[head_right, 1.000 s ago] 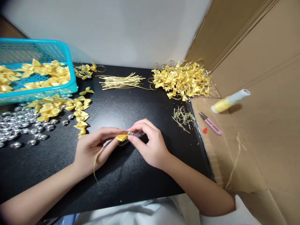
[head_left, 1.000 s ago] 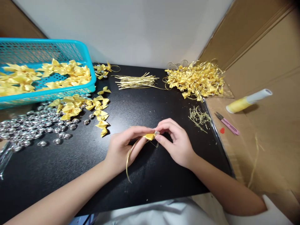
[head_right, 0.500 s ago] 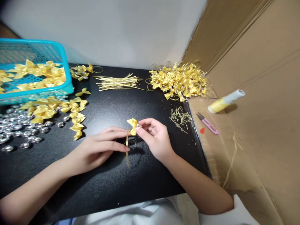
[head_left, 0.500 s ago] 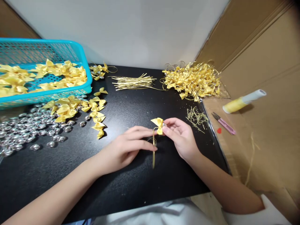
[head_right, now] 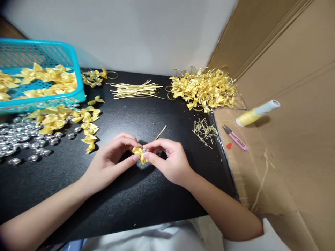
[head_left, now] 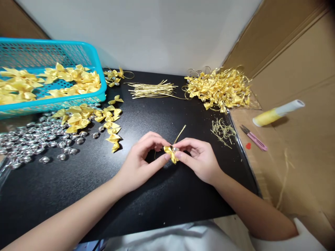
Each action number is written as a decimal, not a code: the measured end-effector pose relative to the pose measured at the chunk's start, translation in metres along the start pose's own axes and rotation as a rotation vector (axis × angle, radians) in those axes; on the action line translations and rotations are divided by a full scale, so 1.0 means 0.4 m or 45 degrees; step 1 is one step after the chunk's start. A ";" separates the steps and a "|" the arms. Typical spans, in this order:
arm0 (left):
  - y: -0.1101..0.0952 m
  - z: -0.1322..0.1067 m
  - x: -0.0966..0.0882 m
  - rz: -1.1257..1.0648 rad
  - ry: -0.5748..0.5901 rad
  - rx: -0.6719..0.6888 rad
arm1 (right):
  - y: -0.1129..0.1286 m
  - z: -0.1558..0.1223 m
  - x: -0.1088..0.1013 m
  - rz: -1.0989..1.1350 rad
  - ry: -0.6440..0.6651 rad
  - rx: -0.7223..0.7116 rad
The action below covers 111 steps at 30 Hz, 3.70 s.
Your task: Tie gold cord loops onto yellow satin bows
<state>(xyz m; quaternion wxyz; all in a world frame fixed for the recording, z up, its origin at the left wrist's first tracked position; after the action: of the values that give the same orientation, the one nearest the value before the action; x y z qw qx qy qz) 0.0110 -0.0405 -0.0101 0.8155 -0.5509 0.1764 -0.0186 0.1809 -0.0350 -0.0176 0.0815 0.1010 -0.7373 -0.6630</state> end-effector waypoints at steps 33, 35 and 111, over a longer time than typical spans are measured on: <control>0.000 -0.018 0.016 -0.291 -0.244 -0.239 | 0.008 -0.027 0.013 -0.514 -0.264 -0.578; 0.000 -0.019 0.016 -0.285 -0.249 -0.249 | 0.009 -0.030 0.013 -0.524 -0.272 -0.613; 0.042 -0.013 0.025 -0.609 -0.050 -0.529 | 0.098 -0.036 -0.097 -1.118 0.167 -0.298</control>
<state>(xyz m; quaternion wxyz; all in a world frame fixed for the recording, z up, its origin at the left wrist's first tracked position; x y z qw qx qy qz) 0.0160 -0.0409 -0.0296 0.6612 -0.7318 0.0260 -0.1629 0.2203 -0.0349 0.0234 -0.1498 0.4358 -0.5381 -0.7057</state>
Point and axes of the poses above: each hand's wrist, its own z-axis towards the middle knuckle, its own x-axis out of the palm, y = z × x, the point moved 3 cm from there along z, towards the middle knuckle, and after that the axes turned 8 degrees about x, right-handed, at the moved point
